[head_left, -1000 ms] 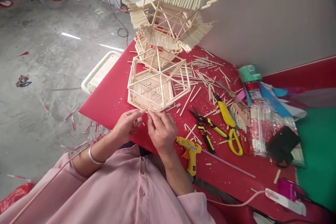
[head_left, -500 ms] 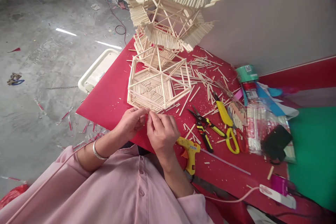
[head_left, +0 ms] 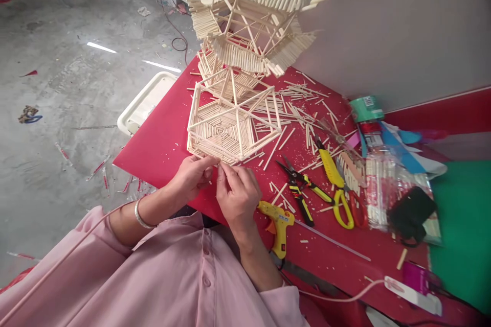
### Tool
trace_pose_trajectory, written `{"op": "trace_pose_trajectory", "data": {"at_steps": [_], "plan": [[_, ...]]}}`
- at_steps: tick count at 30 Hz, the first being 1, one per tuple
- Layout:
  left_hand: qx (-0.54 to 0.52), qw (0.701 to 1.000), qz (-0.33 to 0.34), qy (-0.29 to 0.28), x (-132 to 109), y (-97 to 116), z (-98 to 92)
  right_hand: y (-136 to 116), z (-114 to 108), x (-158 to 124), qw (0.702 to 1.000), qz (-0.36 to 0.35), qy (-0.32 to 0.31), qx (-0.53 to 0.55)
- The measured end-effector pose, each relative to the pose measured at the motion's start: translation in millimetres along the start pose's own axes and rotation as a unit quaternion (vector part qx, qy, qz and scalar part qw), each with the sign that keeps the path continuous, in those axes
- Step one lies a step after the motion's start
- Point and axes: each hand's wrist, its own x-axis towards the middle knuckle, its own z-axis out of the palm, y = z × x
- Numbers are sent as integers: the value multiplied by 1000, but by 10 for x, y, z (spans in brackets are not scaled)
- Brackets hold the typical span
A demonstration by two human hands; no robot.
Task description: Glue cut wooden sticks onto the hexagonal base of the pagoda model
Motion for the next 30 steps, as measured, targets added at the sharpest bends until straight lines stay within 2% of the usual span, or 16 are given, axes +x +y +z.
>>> {"op": "trace_pose_trajectory", "data": {"at_steps": [8, 16, 25, 30], "plan": [[4, 1000, -7, -15, 18, -22, -4, 24, 0, -4, 1000, -9, 0, -3], [-1, 1000, -3, -16, 21, -33, -5, 12, -41, -3, 999, 4, -16, 38], [-4, 1000, 5, -11, 15, -11, 8, 23, 7, -11, 1000, 10, 7, 16], [-11, 999, 12, -27, 20, -13, 10, -5, 36, 11, 999, 24, 21, 9]]}}
